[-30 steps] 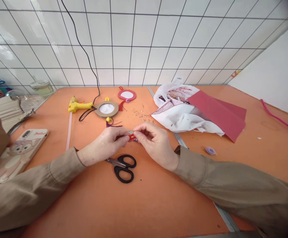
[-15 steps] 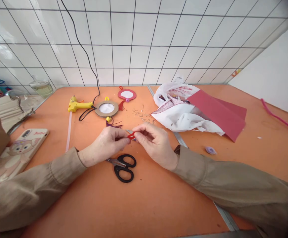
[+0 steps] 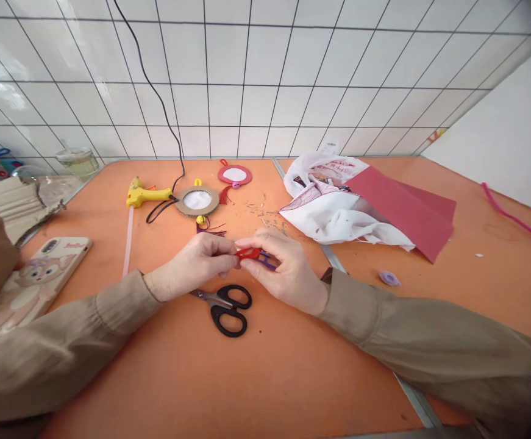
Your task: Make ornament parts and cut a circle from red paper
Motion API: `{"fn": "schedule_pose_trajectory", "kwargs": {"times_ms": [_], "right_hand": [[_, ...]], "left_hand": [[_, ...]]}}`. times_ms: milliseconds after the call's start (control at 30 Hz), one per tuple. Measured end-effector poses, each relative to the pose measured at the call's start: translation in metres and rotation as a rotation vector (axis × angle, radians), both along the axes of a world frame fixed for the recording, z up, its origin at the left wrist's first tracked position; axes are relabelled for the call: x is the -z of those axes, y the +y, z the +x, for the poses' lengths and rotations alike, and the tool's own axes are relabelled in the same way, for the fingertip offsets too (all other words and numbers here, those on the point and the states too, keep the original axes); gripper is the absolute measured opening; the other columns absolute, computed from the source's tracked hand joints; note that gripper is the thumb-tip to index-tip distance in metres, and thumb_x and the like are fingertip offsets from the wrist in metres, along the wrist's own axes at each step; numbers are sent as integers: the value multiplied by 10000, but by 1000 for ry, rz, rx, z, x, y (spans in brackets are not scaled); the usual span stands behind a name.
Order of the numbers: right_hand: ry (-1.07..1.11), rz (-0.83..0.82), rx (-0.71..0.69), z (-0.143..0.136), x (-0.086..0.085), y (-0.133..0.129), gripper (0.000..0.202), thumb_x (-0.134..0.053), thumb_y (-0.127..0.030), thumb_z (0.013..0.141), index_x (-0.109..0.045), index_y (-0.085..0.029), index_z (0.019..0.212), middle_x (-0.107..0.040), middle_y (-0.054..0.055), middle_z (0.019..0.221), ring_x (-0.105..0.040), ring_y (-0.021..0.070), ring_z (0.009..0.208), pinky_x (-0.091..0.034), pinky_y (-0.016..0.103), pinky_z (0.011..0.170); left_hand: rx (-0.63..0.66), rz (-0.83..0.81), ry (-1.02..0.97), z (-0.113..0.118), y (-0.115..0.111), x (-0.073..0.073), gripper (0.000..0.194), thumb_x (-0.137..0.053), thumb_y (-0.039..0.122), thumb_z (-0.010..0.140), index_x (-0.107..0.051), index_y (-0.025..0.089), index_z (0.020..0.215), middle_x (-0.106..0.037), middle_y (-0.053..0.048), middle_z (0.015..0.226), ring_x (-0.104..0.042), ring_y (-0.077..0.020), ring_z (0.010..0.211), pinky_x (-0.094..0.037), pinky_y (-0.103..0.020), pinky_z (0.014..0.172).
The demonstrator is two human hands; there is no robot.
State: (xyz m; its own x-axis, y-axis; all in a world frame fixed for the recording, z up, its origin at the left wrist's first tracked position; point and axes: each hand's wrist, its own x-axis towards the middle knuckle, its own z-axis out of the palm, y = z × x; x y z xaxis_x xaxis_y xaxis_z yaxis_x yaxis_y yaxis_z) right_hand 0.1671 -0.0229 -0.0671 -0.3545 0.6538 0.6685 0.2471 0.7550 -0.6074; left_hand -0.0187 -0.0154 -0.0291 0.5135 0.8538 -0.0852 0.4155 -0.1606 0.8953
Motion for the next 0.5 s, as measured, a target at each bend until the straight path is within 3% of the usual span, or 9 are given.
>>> {"fn": "schedule_pose_trajectory", "kwargs": {"times_ms": [100, 267, 500], "right_hand": [[-6, -6, 37, 0, -1, 0, 149, -563, -119, 859, -649, -206, 945, -638, 23, 813, -593, 122, 677, -502, 253, 586], [-46, 72, 74, 0, 0, 2, 182, -528, -60, 826, -637, -192, 883, -634, 34, 802, -600, 126, 674, -479, 241, 549], [-132, 219, 155, 2, 5, 3, 164, -540, -60, 858, -652, -180, 851, -604, 24, 738, -556, 113, 619, -443, 234, 527]], "left_hand": [[27, 128, 40, 1, -2, 1, 173, -491, 194, 780, -548, 156, 621, -434, 41, 559, -360, -84, 531, -302, -218, 490], [72, 440, 120, 0, -2, 4, 292, -474, 130, 806, -333, 191, 558, -267, 66, 528, -247, -80, 514, -225, -229, 470], [68, 656, 224, -3, -1, 7, 312, -459, 74, 791, -266, 198, 579, -240, 67, 528, -219, -86, 511, -211, -243, 475]]}}
